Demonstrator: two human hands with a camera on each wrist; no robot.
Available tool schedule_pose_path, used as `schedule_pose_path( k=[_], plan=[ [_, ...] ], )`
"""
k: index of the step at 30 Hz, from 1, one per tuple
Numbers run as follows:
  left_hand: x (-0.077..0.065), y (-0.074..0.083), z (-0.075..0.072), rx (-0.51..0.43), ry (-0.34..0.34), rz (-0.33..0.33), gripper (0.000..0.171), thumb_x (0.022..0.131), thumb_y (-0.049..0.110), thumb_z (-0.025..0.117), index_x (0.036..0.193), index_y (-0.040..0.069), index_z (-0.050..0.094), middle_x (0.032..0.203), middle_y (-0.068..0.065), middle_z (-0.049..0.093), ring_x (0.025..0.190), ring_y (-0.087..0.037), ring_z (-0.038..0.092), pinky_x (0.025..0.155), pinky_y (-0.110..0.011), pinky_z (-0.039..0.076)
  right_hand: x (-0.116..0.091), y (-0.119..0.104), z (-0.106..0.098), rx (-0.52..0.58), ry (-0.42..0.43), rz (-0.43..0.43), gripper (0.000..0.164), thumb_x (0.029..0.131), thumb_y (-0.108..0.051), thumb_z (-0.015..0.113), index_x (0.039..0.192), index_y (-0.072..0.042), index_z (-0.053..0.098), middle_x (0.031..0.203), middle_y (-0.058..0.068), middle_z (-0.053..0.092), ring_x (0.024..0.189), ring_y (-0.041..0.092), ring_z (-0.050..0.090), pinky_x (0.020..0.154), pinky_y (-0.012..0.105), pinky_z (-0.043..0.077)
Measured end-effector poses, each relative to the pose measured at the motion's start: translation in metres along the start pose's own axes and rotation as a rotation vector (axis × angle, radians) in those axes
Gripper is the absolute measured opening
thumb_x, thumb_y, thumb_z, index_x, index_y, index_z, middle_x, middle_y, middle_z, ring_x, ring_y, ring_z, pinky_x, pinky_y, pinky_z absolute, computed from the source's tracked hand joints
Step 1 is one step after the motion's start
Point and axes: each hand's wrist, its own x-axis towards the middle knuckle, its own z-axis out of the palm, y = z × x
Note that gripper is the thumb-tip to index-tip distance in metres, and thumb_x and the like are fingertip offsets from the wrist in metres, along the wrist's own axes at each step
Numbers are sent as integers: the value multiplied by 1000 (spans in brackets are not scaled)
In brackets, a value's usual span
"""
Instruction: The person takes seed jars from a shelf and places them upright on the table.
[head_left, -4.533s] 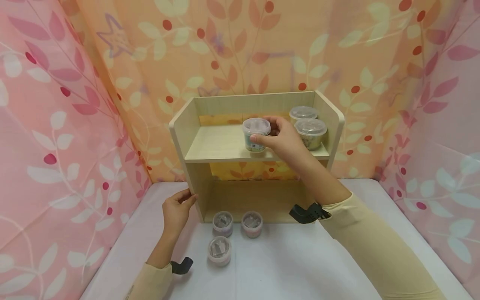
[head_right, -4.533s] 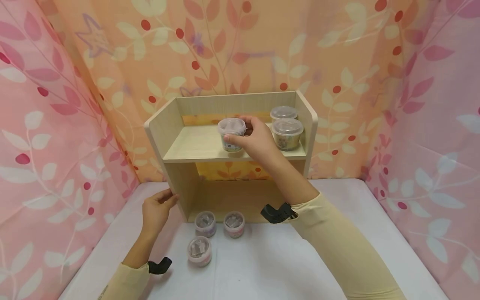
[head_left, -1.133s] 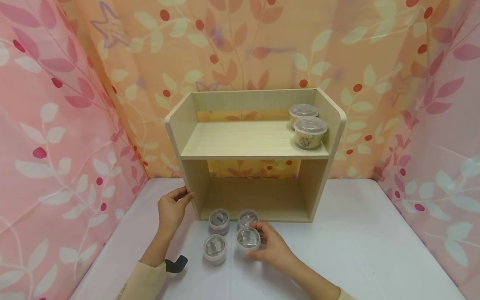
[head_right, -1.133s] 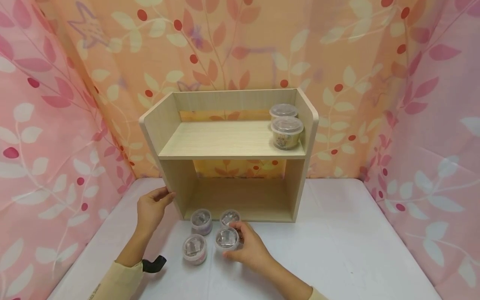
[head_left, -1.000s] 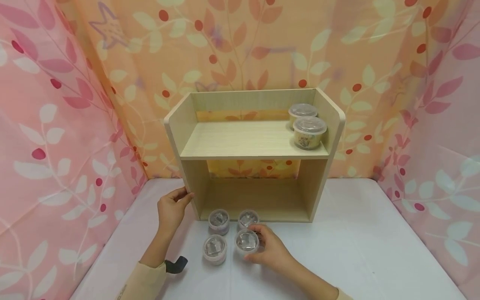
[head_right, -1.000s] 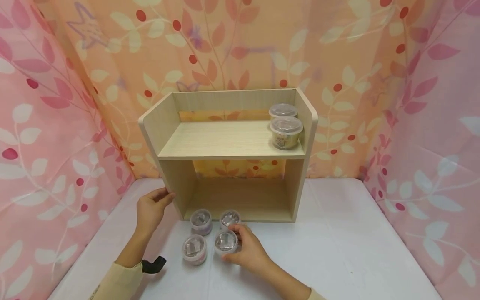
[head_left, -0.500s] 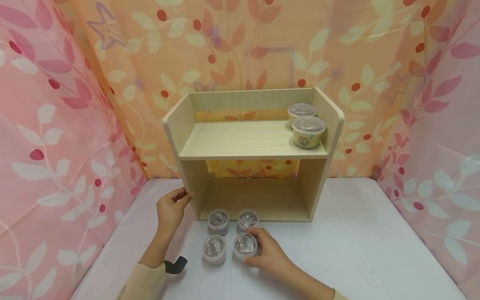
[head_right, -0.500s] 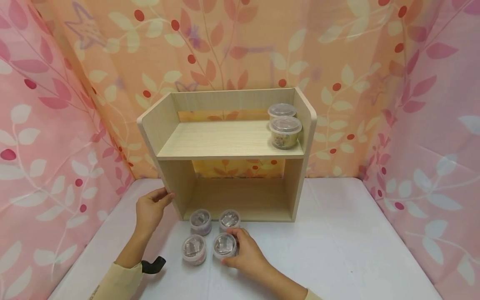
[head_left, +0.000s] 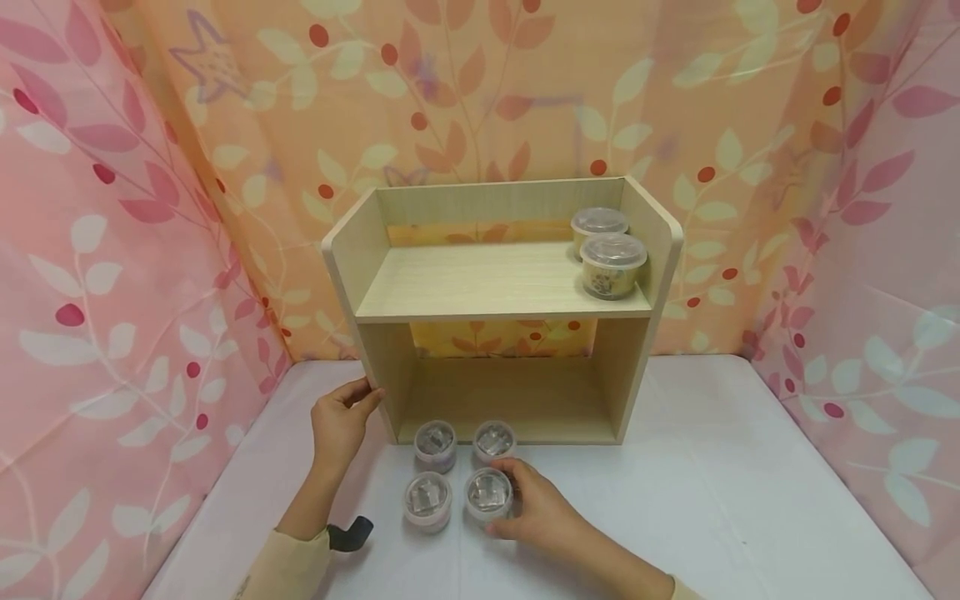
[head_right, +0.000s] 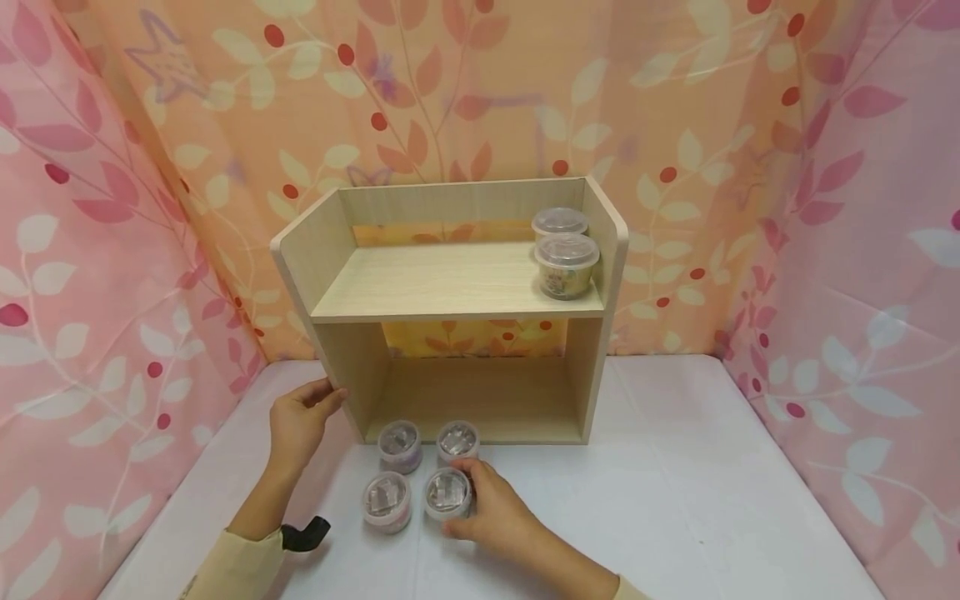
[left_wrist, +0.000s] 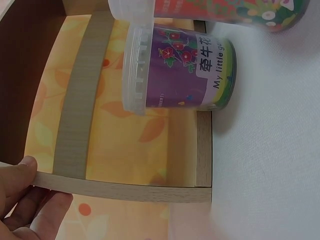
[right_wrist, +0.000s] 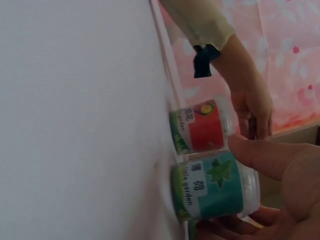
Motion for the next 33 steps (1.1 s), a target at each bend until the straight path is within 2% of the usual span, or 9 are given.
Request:
schedule_pose_path(
  k=[7,12,15,19,22,26,29,33],
  plan=[
    [0,0,0,3,-2,-6,22,88,15,82,108,5,80,101,-12,79,98,-24,75,73,-10,54,-3,-11,-23,-8,-59,-40,81,76,-27,92,142,-4,49,141,12,57,125,34,60,106,54,47],
    [0,0,0,5,2,-8,22,89,16,82,108,4,80,102,-13,79,97,-22,74,72,-9,53,-8,-24,-42,-16,-44,-51,78,80,-28,89,142,-2,50,141,14,58,128,37,58,107,53,47],
    [0,0,0,10,2,-9,23,89,16,82,108,4,80,102,-13,79,96,-22,74,72,-9,53,-12,-35,-56,-2,0,-44,75,82,-27,88,143,-4,50,141,10,59,130,32,57,110,49,45],
    [1,1,0,7,3,-9,23,89,17,82,108,5,80,102,-13,79,98,-23,74,72,-9,53,-18,-50,-74,3,111,-34,71,84,-30,86,144,-13,51,142,2,58,134,27,55,113,44,43],
    [2,1,1,-4,2,-12,22,88,16,82,108,5,81,102,-13,79,97,-20,74,72,-10,54,-22,-61,-89,-17,221,-64,66,87,-30,83,144,-16,52,144,0,57,136,25,53,113,42,43],
    [3,1,3,-16,-3,-23,22,88,14,83,107,4,80,102,-13,79,91,-5,72,72,-11,54,-28,-77,-110,-48,369,-155,60,92,-26,79,143,-12,52,145,2,56,138,25,52,113,39,43],
    [2,0,2,-16,-4,-21,22,87,14,83,107,4,80,102,-13,79,88,2,69,72,-11,54,-29,-92,-126,-51,472,-185,59,93,-22,78,144,-8,51,145,7,56,139,26,51,113,36,40],
    [1,-1,0,-6,3,-17,21,87,13,83,106,4,81,101,-12,79,88,-2,71,71,-11,54,-28,-113,-146,-24,583,-176,64,93,-17,78,147,-4,47,149,12,52,143,29,46,117,36,34]
  ],
)
